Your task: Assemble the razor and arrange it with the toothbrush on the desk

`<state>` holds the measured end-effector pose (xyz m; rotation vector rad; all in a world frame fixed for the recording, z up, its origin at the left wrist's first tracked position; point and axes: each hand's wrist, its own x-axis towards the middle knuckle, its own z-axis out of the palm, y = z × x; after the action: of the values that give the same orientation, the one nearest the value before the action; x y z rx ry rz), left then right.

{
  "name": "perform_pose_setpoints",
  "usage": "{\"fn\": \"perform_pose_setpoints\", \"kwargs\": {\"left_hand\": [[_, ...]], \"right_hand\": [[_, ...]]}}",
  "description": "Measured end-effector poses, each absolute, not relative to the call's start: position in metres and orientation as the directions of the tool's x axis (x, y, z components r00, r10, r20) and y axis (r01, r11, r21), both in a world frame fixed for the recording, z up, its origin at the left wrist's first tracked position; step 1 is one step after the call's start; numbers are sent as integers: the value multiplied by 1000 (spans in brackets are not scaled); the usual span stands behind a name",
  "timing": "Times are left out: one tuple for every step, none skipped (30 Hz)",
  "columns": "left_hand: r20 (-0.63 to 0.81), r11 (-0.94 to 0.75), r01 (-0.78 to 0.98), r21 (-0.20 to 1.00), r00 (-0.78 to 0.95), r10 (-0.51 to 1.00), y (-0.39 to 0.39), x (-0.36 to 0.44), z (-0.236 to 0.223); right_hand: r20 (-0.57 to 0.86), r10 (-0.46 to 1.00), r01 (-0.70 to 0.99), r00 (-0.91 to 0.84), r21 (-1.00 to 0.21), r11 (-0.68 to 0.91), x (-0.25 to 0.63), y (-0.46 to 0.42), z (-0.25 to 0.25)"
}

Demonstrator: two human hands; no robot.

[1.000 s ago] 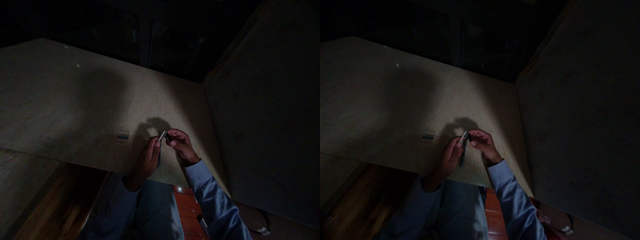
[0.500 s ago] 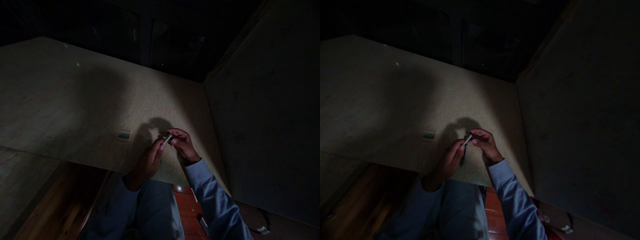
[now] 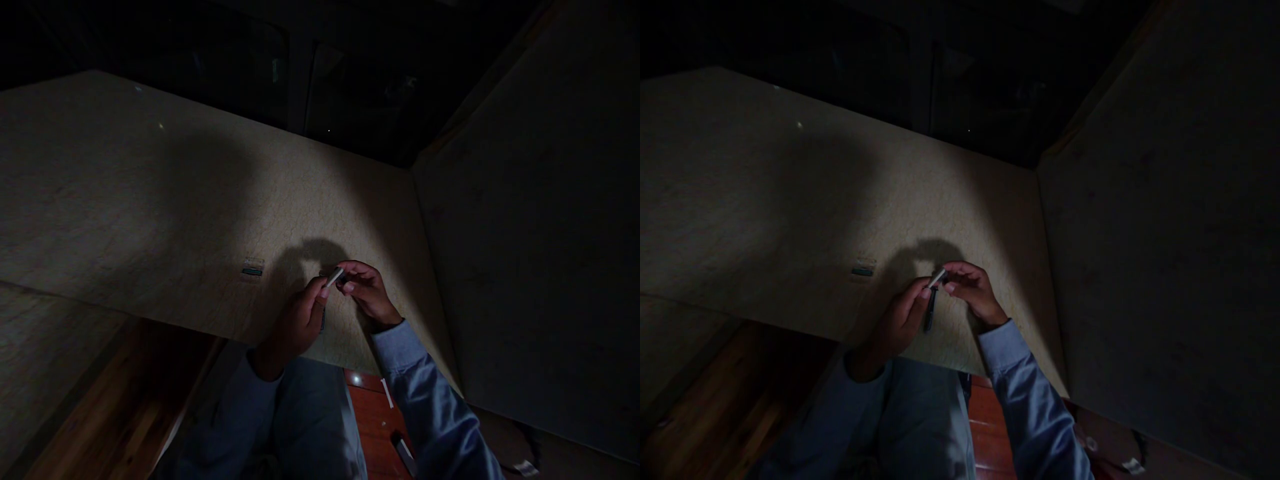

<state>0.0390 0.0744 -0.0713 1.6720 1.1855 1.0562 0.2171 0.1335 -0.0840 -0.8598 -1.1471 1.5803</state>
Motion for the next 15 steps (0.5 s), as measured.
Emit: {"fn": "perform_pose_setpoints", "kwargs": {"left_hand": [[172, -228, 301, 926, 200, 965, 75, 40, -72], [171, -227, 315, 922, 196, 966, 76, 40, -73], [171, -226, 327, 918, 189, 967, 76, 41, -73], [173, -225, 338, 914, 178, 969, 77, 41, -73], [174, -222, 349, 910, 166, 971, 77, 40, -74], [172, -218, 358, 908, 156, 973, 78, 40, -74], [171, -214, 368, 905, 147, 974, 78, 39, -74], [171, -212, 376, 902, 141, 975, 78, 39, -74], [172, -212, 381, 900, 137, 976, 78, 38, -74], [173, -214, 385, 898, 137, 975, 78, 38, -73], [173, -216, 387, 896, 142, 975, 78, 37, -73], [173, -220, 387, 895, 154, 973, 77, 37, -72], [167, -222, 386, 895, 171, 971, 77, 37, -71], [159, -222, 384, 896, 188, 969, 76, 37, -71], [151, -221, 382, 897, 204, 967, 76, 38, -70]], "right_hand": [[-2, 955, -297, -297, -950, -95, 217, 133, -84], [-2, 951, -299, -309, -949, -99, 217, 133, -84], [-2, 948, -300, -319, -948, -103, 217, 133, -85], [-4, 944, -301, -329, -947, -109, 218, 133, -85], [-6, 941, -302, -338, -946, -115, 218, 133, -85], [-7, 938, -304, -346, -945, -119, 218, 133, -85], [-8, 935, -304, -353, -945, -123, 218, 132, -85], [-9, 933, -305, -359, -944, -126, 218, 132, -85], [-10, 932, -304, -362, -944, -129, 218, 132, -85], [-14, 932, -303, -363, -944, -132, 218, 132, -85], [-17, 933, -302, -360, -944, -134, 218, 132, -85], [-22, 935, -302, -355, -944, -136, 218, 132, -85], [-23, 937, -304, -349, -943, -136, 218, 132, -86], [-22, 938, -307, -345, -942, -135, 218, 133, -86], [-19, 940, -310, -341, -942, -131, 219, 133, -87]]}}
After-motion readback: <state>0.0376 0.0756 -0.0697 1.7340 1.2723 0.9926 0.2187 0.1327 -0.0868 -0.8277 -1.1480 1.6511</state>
